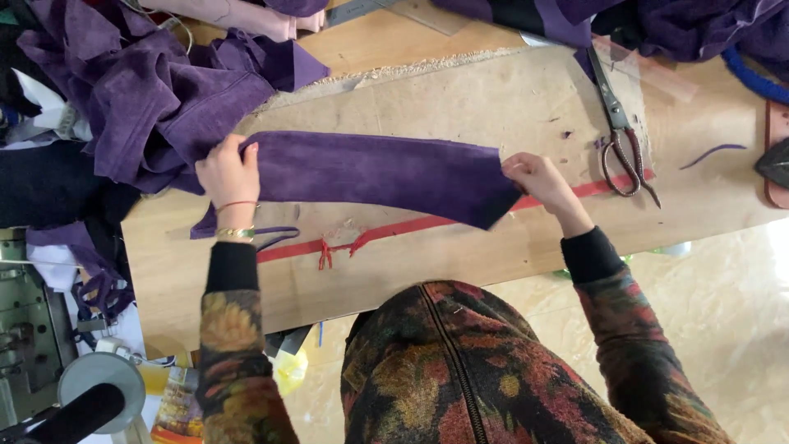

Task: The person lays a black fabric piece on a table, then places a purple fabric piece on top. They smooth the fabric and use shears to cut the purple fabric along marked lines, trimming the edges and separating pieces.

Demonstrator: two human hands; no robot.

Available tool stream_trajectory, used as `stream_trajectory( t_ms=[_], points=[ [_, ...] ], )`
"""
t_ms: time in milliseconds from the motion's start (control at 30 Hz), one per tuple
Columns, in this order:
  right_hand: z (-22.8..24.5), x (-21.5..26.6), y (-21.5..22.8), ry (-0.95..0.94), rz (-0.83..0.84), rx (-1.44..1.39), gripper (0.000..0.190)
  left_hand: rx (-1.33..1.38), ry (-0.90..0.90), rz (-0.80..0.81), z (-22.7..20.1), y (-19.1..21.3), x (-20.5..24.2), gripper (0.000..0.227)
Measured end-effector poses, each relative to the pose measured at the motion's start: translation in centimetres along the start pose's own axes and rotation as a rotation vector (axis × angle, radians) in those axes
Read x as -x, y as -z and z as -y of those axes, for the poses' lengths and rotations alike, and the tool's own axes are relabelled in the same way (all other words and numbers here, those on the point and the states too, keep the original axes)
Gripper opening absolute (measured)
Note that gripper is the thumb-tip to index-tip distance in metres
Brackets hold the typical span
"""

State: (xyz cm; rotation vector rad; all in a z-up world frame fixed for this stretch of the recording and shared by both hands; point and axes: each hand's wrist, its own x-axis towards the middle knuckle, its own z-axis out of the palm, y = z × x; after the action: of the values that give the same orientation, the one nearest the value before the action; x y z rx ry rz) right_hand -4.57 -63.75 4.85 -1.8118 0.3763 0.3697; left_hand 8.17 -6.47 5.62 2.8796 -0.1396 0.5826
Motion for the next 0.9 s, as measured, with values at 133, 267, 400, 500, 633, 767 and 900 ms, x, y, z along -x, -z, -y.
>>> stream_trajectory(
  t_ms=[133,267,400,500,633,767,900],
  points=[
    [1.5,3.7,2.0,0.089,-0.242,0.508,0.022,-0.099,-0.044,-0.11,-5.4,-1.7,0.4,0.058],
    [-2.7,5.6,7.9,0.188,-0.536,0.76,0.027,0.086,-0.136,-0.012,-17.3,-0.2,4.2,0.058],
    [-4.1,7.3,12.1,0.074,-0.671,0.956,0.043,0.119,-0.325,0.209,-27.9,-2.2,9.8,0.074],
    [-6.2,6.7,15.0,0.143,-0.594,0.932,0.061,0.199,-0.366,0.237,-34.9,-4.5,12.8,0.091],
    [-5.8,6.0,16.3,0.421,-0.528,0.841,0.059,0.1,-0.347,0.286,-41.7,-5.6,14.1,0.108],
    [-5.8,5.8,17.6,0.371,-0.459,0.75,0.065,0.26,-0.211,-0.001,-44.3,-7.9,15.7,0.092],
    [-6.1,5.2,19.0,0.177,-0.408,0.799,0.068,0.154,-0.164,-0.12,-45.3,-10.2,16.5,0.053]
  ],
)
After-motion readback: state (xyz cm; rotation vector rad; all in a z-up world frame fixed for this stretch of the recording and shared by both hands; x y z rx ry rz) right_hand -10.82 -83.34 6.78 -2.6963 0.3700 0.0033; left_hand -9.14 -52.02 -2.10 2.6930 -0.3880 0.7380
